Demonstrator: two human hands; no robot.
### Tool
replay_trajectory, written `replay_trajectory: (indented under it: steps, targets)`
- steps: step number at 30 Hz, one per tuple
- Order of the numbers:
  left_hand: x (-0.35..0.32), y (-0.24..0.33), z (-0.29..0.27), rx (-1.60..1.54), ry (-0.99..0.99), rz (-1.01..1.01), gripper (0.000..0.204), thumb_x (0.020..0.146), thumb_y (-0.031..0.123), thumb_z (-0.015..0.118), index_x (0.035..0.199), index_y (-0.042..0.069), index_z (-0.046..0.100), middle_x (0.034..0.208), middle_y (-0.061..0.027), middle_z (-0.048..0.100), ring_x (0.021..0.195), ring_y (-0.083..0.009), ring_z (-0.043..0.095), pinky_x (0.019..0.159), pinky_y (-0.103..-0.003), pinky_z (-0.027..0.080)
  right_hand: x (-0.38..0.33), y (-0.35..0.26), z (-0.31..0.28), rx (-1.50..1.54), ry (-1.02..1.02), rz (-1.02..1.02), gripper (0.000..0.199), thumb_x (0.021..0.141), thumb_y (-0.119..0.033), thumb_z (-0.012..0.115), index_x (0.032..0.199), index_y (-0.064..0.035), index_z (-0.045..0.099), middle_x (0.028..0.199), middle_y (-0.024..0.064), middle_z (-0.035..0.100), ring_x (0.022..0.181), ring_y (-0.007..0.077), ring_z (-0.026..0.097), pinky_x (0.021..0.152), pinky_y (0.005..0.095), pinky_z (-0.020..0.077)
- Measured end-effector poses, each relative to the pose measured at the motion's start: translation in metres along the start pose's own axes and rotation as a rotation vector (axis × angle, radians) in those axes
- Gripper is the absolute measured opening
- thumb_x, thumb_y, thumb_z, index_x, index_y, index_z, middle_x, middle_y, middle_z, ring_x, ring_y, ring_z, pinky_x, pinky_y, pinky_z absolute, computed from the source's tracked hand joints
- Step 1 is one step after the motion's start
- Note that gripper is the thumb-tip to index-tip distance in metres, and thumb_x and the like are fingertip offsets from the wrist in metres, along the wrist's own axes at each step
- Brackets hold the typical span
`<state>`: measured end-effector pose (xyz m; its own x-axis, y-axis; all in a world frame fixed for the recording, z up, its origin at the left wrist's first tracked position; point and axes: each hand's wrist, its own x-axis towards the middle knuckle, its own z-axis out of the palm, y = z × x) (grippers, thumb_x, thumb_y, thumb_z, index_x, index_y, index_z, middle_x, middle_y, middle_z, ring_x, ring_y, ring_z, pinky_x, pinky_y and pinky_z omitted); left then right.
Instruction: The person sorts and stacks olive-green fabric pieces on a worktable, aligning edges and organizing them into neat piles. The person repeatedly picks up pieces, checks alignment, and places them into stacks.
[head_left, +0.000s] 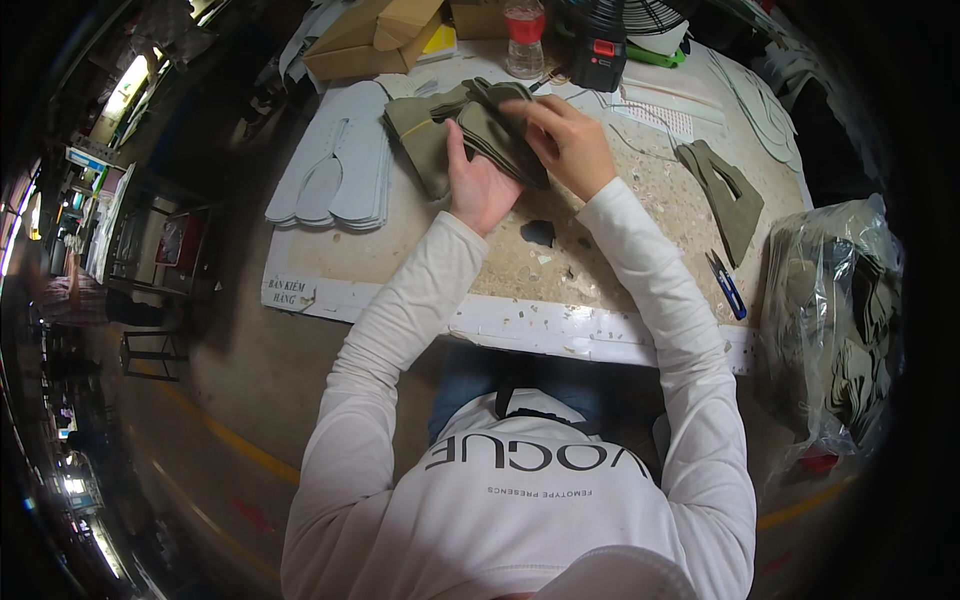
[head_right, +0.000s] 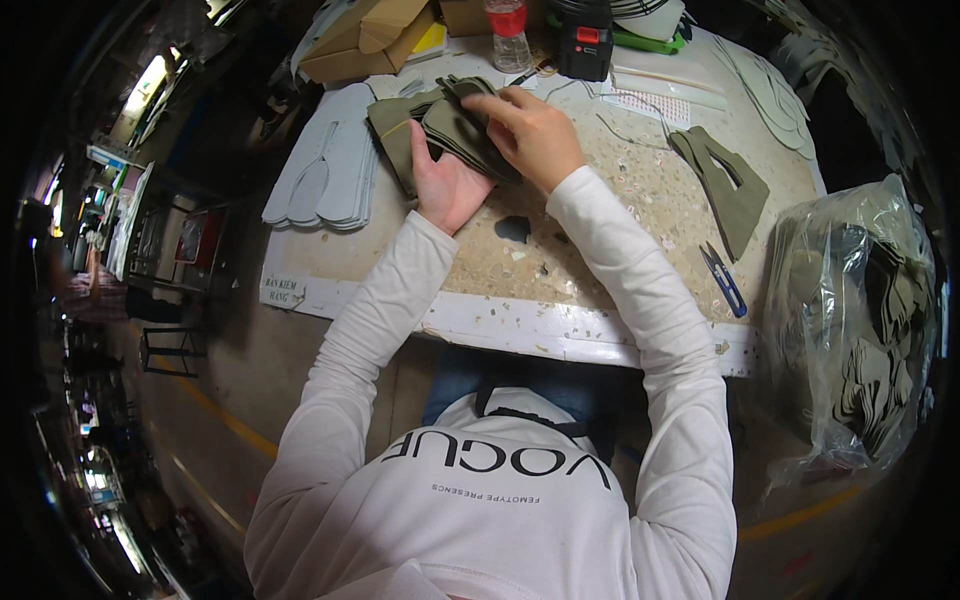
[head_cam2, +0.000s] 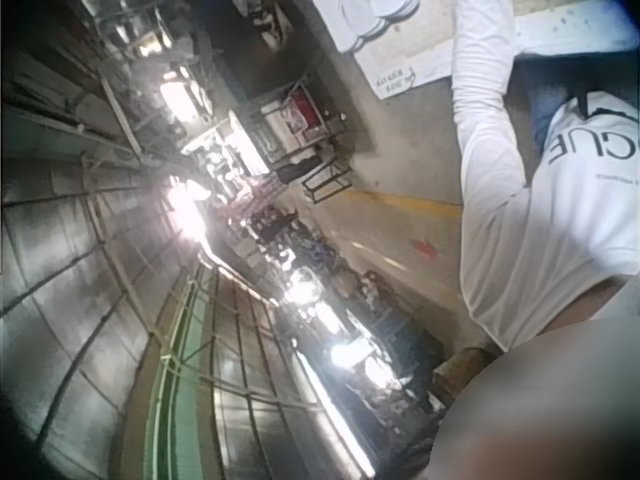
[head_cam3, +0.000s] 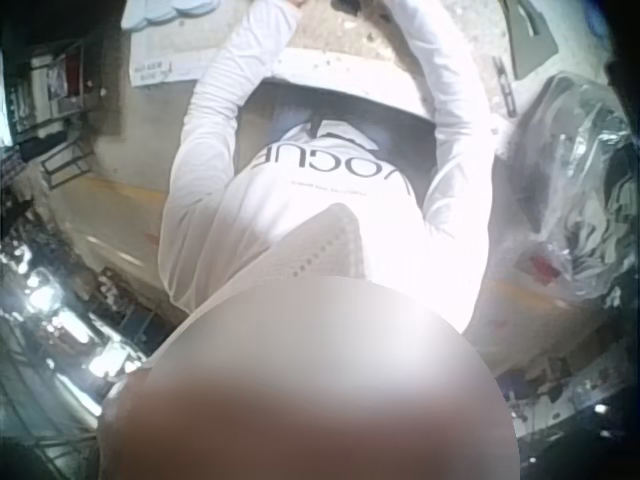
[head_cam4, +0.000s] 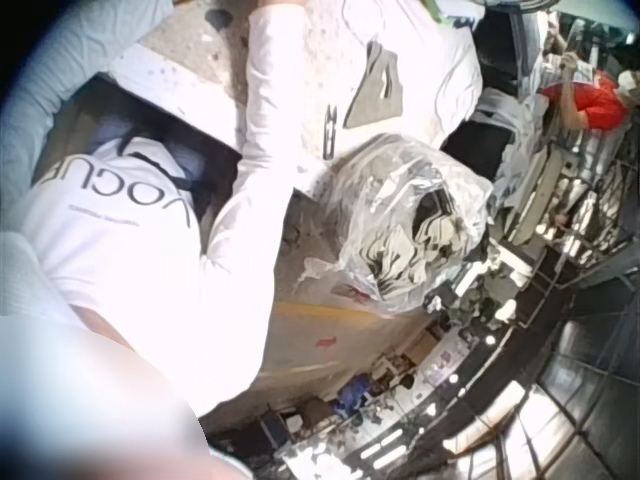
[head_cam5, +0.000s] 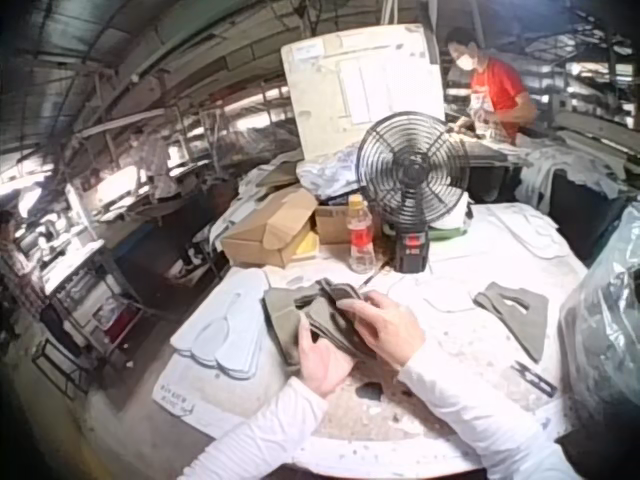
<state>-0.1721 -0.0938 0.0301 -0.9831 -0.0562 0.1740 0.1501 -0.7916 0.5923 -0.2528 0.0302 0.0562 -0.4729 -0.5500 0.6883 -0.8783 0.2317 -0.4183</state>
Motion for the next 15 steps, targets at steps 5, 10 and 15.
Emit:
replay_trajectory:
  steps: [5, 10, 15]
  targets:
    - [0.008, -0.004, -0.015, 0.084, 0.091, -0.058, 0.057, 0.101, 0.044, 0.045, 0.149, 0.017, 0.028, 0.146, -0.0065, 0.039, 0.135, -0.0185, 0.039, 0.112, -0.041, 0.032, -0.002, 0.006, -0.005, -0.038, 0.015, -0.008, 0.033, 0.082, -0.009, 0.065, 0.113, -0.0197, 0.067, 0.111, 0.0122, 0.062, 0.087, 0.0315, 0.065, 0.07, 0.0349, 0.0541]
    - [0.009, -0.003, -0.024, 0.166, 0.082, 0.052, 0.051, 0.104, 0.032, 0.04, 0.151, 0.032, 0.02, 0.146, -0.0123, 0.039, 0.132, -0.0353, 0.043, 0.107, -0.051, 0.038, -0.014, 0.064, -0.026, 0.303, 0.24, 0.243, 0.04, 0.084, -0.008, 0.068, 0.124, -0.0179, 0.065, 0.111, 0.0074, 0.062, 0.09, 0.0169, 0.064, 0.066, 0.0264, 0.0538]
    - [0.028, -0.003, -0.023, 0.161, 0.086, 0.055, 0.055, 0.104, 0.029, 0.039, 0.152, 0.033, 0.012, 0.145, -0.0172, 0.039, 0.131, -0.04, 0.043, 0.107, -0.052, 0.039, -0.073, 0.123, -0.026, 0.565, 0.132, 0.903, 0.043, 0.086, -0.008, 0.07, 0.127, -0.012, 0.062, 0.113, 0.0061, 0.063, 0.091, 0.0141, 0.064, 0.068, 0.0251, 0.0557]
